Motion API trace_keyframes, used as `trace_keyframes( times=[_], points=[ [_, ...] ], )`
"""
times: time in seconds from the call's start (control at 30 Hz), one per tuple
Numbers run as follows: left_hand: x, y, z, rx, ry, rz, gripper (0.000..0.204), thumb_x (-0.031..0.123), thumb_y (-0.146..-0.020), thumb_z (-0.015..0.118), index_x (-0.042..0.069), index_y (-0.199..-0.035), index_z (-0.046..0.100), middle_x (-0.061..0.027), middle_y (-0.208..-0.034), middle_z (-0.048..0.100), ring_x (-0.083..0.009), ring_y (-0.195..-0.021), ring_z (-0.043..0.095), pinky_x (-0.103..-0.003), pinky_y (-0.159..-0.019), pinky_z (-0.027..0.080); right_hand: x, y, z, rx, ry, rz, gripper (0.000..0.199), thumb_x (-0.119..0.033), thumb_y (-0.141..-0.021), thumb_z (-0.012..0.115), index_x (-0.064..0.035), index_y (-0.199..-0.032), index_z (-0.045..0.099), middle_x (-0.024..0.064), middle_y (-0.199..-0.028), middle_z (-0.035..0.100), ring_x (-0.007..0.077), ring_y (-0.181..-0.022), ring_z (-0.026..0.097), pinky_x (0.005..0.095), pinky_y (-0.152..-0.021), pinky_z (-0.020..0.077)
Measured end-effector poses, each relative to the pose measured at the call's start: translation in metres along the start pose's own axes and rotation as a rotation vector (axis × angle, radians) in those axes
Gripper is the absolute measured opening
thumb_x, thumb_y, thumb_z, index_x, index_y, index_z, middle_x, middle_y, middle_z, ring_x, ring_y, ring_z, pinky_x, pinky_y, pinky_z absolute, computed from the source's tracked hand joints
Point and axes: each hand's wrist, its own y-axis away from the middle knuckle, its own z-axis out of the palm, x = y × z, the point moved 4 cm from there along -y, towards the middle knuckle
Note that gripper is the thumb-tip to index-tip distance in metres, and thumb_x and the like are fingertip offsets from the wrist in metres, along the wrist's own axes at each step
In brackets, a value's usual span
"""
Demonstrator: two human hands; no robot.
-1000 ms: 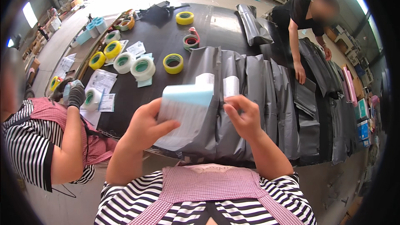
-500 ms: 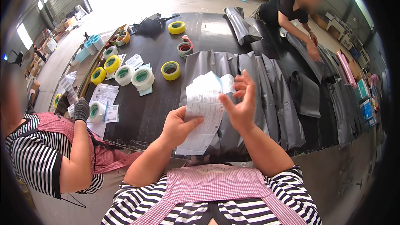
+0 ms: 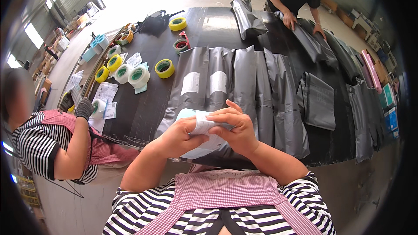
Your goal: The person places foam rolls into plastic bags, tapes the ends of the rolls, and applies adhesive labels to the packaged items on a large work table.
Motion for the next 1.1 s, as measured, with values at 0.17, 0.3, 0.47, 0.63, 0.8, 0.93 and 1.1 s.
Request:
trace_keyframes(
  times=[0.17, 0.3, 0.47, 0.63, 0.8, 0.93, 1.1],
  points=[
    [0.010, -0.016, 0.039, 0.025, 0.009, -0.043, 0.030, -0.001, -0.085, 0.067, 0.000, -0.115, 0.066, -0.0097, -0.108, 0.069, -0.0176, -0.099, 0.065, -0.033, -0.088, 0.051, 0.009, 0.013, -0.042, 0.007, -0.013, -0.057, 0.022, -0.022, -0.082, 0.081, -0.0124, -0.101, 0.077, 0.0026, -0.102, 0.076, 0.0181, -0.099, 0.070, 0.0445, -0.110, 0.0376],
    [0.020, -0.017, 0.062, 0.083, 0.115, -0.175, 0.032, 0.000, -0.084, 0.066, 0.000, -0.117, 0.065, -0.0151, -0.112, 0.069, -0.0302, -0.104, 0.067, -0.039, -0.091, 0.050, 0.006, 0.018, -0.060, -0.003, 0.090, -0.185, 0.018, -0.022, -0.086, 0.077, -0.0114, -0.101, 0.077, 0.0038, -0.104, 0.076, 0.0182, -0.099, 0.070, 0.0421, -0.106, 0.0404],
    [0.022, -0.009, 0.069, 0.211, -0.165, -0.253, 0.025, 0.005, -0.084, 0.067, -0.002, -0.108, 0.065, -0.0187, -0.110, 0.066, -0.0372, -0.099, 0.065, -0.039, -0.088, 0.051, 0.002, 0.004, -0.072, -0.043, 0.240, -0.313, 0.016, -0.022, -0.090, 0.073, -0.0093, -0.099, 0.076, 0.0063, -0.100, 0.075, 0.0210, -0.095, 0.070, 0.0361, -0.094, 0.0475],
    [0.009, 0.010, 0.062, 0.284, -0.325, -0.303, 0.021, 0.005, -0.082, 0.068, 0.000, -0.102, 0.067, -0.0170, -0.100, 0.065, -0.0385, -0.092, 0.063, -0.041, -0.082, 0.051, 0.056, -0.035, -0.078, -0.343, -0.285, 0.394, 0.024, -0.028, -0.095, 0.071, -0.0054, -0.091, 0.076, 0.0012, -0.090, 0.071, 0.0096, -0.080, 0.062, 0.0267, -0.072, 0.0500],
    [-0.025, 0.061, 0.045, 0.318, -0.056, -0.674, 0.024, 0.005, -0.081, 0.070, -0.002, -0.104, 0.070, -0.0129, -0.092, 0.071, -0.0222, -0.085, 0.068, -0.035, -0.079, 0.052, 0.139, -0.095, -0.127, -0.120, -0.336, 0.911, 0.035, -0.045, -0.092, 0.072, -0.0106, -0.096, 0.071, -0.0015, -0.085, 0.067, 0.0121, -0.077, 0.061, 0.0297, -0.065, 0.0490],
    [-0.054, 0.092, 0.033, 0.390, 0.144, -0.771, 0.025, 0.004, -0.083, 0.071, -0.004, -0.106, 0.070, -0.0092, -0.096, 0.074, -0.0142, -0.087, 0.066, -0.032, -0.081, 0.053, 0.168, -0.117, -0.188, 0.325, -0.507, 0.764, 0.041, -0.047, -0.092, 0.070, -0.0089, -0.108, 0.066, 0.0015, -0.099, 0.066, 0.0188, -0.087, 0.065, 0.0347, -0.067, 0.0581],
    [-0.067, 0.104, 0.029, 0.492, 0.379, -0.718, 0.026, 0.003, -0.085, 0.070, -0.006, -0.110, 0.069, -0.0083, -0.099, 0.073, -0.0131, -0.090, 0.066, -0.031, -0.082, 0.053, 0.136, -0.070, -0.109, 0.428, 0.521, -0.216, 0.040, -0.022, -0.090, 0.076, -0.0031, -0.124, 0.068, 0.0129, -0.126, 0.068, 0.0283, -0.118, 0.064, 0.0353, -0.101, 0.0516]
  ],
)
